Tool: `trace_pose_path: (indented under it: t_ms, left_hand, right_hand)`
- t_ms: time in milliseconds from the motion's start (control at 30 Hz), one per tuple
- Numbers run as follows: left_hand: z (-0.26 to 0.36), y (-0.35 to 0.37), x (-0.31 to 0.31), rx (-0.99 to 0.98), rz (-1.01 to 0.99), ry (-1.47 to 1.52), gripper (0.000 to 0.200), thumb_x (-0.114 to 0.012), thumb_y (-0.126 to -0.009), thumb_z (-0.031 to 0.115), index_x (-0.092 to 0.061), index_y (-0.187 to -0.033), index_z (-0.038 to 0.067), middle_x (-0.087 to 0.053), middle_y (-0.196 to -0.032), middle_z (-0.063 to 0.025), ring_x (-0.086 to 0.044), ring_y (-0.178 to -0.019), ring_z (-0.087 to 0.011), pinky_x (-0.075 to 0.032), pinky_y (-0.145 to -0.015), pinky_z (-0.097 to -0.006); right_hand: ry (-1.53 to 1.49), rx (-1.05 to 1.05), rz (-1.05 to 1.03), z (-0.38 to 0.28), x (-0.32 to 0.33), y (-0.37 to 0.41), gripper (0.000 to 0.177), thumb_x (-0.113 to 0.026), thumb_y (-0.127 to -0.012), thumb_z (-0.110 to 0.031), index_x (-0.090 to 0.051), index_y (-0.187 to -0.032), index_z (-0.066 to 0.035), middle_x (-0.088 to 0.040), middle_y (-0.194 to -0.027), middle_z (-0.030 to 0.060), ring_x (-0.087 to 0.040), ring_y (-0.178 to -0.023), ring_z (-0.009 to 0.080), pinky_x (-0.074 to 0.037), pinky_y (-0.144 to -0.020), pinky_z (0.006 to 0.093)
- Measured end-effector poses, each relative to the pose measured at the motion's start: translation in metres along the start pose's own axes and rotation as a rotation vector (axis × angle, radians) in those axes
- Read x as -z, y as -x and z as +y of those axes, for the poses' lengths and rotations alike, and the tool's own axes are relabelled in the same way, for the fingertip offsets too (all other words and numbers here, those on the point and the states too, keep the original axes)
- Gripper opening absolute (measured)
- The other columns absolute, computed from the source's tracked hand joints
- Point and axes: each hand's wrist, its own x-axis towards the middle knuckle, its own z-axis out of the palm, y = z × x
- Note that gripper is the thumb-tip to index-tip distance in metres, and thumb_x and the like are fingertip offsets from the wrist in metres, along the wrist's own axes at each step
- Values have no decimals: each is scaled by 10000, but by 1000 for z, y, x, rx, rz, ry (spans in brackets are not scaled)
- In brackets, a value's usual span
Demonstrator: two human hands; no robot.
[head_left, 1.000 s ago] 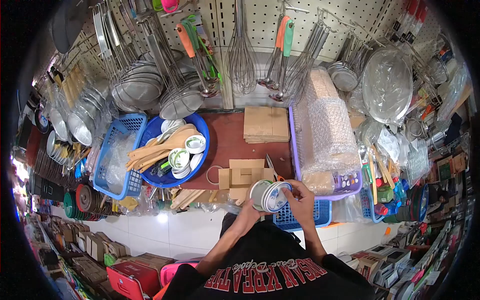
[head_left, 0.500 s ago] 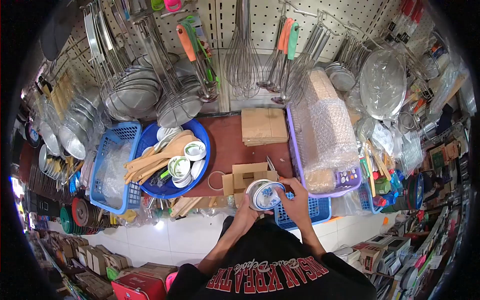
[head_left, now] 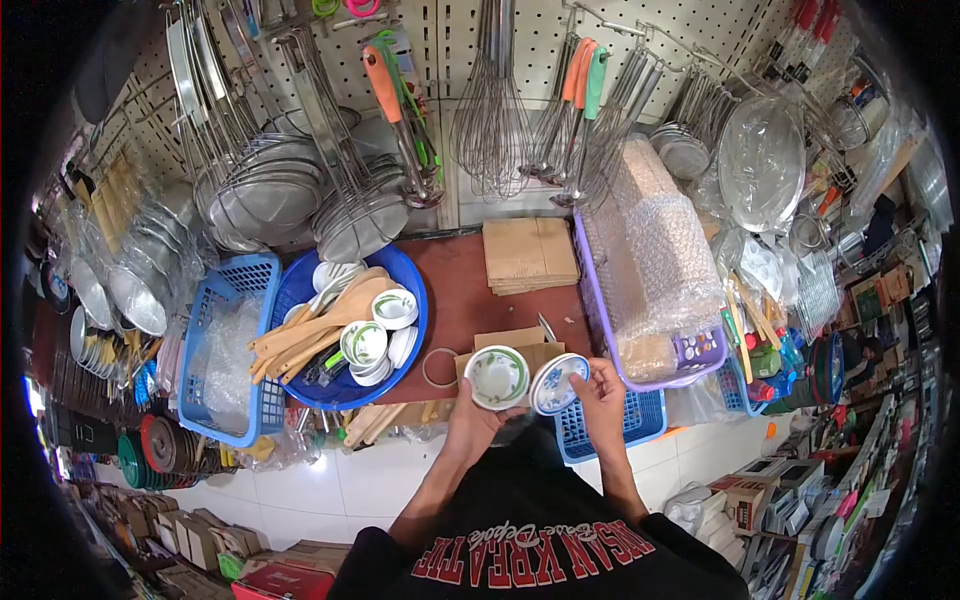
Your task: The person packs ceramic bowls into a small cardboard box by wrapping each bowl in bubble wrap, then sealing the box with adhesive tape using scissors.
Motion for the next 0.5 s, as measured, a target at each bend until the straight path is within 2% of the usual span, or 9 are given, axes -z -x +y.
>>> trace_pose_path:
  t_ms: [100, 133, 233, 367, 500]
  left_hand:
    - [13, -1, 15, -15, 8, -10, 635, -206, -1029, 560, -360, -1437, 98, -523, -1364, -138, -554, -1203, -274, -509, -954, -466]
    - [19, 0, 17, -22, -12, -25, 652, -187, -1032, 557, -338, -1445, 76, -483, -1409, -138, -528, -1256, -300, -478, -1001, -511]
    - [32, -4, 21, -52, -74, 7, 667, -189, -1027, 569, -336, -1445, 71, -483, -1409, -143, -521, -1266, -314, -466, -1014, -521]
    - [38, -4, 24, -46, -86, 26, 663, -181, -1025, 575, -336, -1449, 90, -481, -1409, -140, -513, -1273, -327, -465, -1009, -523]
    - [29, -3, 29, 35, -74, 3, 565, -282, -1044, 491, -320, -1453, 103, -464, -1414, -126, -509, -1267, -303, -487, -983, -505]
  right_hand:
    - [-74, -57, 41, 6, 4, 1, 150, -627, -916, 7, -587, -1059, -15, -670, -947, 37, -612, -856, 60, -477, -771, 211]
    - [-71, -47, 39, 8, 6, 2, 175, -622, -916, 11, -595, -1089, -2, -690, -1001, 66, -628, -872, 72, -486, -779, 218]
    - [-52, -79, 25, 13, 11, 6, 238, -618, -918, 31, -581, -1154, 34, -679, -1088, 97, -635, -962, 98, -495, -828, 228]
    - [-23, -77, 20, 14, 11, 11, 272, -629, -908, 39, -586, -1177, 44, -694, -1045, 99, -640, -948, 95, -491, -835, 223]
    - [67, -21, 6, 12, 4, 13, 241, -659, -900, 14, -624, -1137, 40, -704, -1022, 81, -638, -914, 81, -499, -785, 214]
